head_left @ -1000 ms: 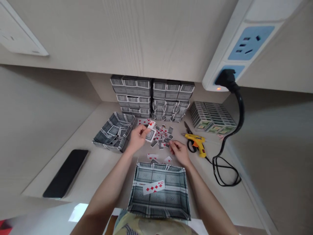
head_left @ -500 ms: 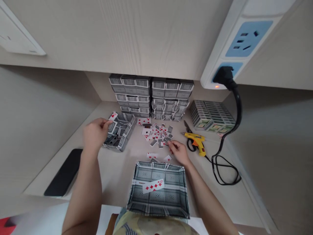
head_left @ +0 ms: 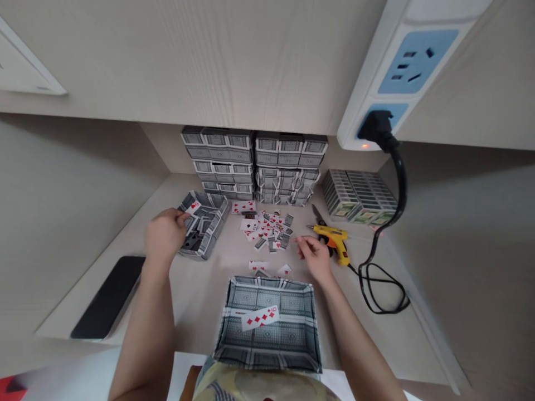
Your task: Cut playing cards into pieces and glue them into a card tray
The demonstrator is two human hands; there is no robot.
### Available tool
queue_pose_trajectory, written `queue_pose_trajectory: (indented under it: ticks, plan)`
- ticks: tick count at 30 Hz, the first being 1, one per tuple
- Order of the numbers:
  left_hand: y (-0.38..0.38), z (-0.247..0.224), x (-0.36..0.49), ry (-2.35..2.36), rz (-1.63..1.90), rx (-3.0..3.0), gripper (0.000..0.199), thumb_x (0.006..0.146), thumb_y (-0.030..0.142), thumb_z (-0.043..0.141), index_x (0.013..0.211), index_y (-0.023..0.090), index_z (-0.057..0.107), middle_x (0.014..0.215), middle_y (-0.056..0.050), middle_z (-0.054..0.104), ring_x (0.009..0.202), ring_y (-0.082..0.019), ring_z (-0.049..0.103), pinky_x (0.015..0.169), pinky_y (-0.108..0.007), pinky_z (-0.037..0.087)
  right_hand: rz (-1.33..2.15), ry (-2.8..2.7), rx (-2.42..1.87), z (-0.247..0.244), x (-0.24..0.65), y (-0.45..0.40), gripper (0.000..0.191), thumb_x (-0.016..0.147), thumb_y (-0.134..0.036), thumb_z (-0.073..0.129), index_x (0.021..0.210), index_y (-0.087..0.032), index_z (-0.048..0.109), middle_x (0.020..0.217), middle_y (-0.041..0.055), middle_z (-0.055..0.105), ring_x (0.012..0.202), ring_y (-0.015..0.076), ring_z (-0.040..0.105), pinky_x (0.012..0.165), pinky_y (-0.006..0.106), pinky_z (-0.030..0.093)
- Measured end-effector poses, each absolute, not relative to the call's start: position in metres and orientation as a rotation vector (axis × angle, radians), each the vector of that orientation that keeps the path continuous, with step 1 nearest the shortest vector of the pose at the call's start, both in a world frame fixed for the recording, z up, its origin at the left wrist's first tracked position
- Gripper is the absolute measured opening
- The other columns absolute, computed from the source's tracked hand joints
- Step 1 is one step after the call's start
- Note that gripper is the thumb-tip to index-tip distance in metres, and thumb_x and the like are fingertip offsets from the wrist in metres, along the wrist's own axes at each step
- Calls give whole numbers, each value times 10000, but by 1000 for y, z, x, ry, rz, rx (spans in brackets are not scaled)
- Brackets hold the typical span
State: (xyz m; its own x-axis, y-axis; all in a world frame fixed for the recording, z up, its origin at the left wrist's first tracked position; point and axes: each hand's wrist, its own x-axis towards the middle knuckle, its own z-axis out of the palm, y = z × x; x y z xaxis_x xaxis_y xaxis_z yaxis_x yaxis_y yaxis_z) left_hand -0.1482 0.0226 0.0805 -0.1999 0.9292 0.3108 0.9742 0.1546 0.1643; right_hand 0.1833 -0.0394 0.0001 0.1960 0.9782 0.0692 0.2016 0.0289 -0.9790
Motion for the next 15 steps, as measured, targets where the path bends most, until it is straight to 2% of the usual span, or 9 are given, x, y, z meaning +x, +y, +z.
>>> queue_pose_trajectory:
  ticks: [5,9,15]
  plan:
    - [26,77,-147,-2388,-574,-1796,282,794,321,408,874,153,620,814,-103,654,741,-228,582,599,-281,375,826,-1116,-1414,5,195,-40,394,724,-531,529,734,-148,621,490,-14,502,434,111,451,437,241,369]
    - [29,73,-150,-2362,-604,-1843,336,816,398,381,881,175,624,819,-92,660,737,-222,586,586,-275,365,723,-1058,-1422,15,199,-44,378,733,-507,535,720,-140,624,486,-25,480,422,93,419,418,229,333]
    - [29,71,-156,-2408,-453,-1794,374,837,415,347,874,179,635,789,-135,653,702,-261,585,574,-311,370,494,-887,-1426,31,215,-52,401,748,-514,504,708,-130,612,461,-35,464,390,78,374,393,220,272]
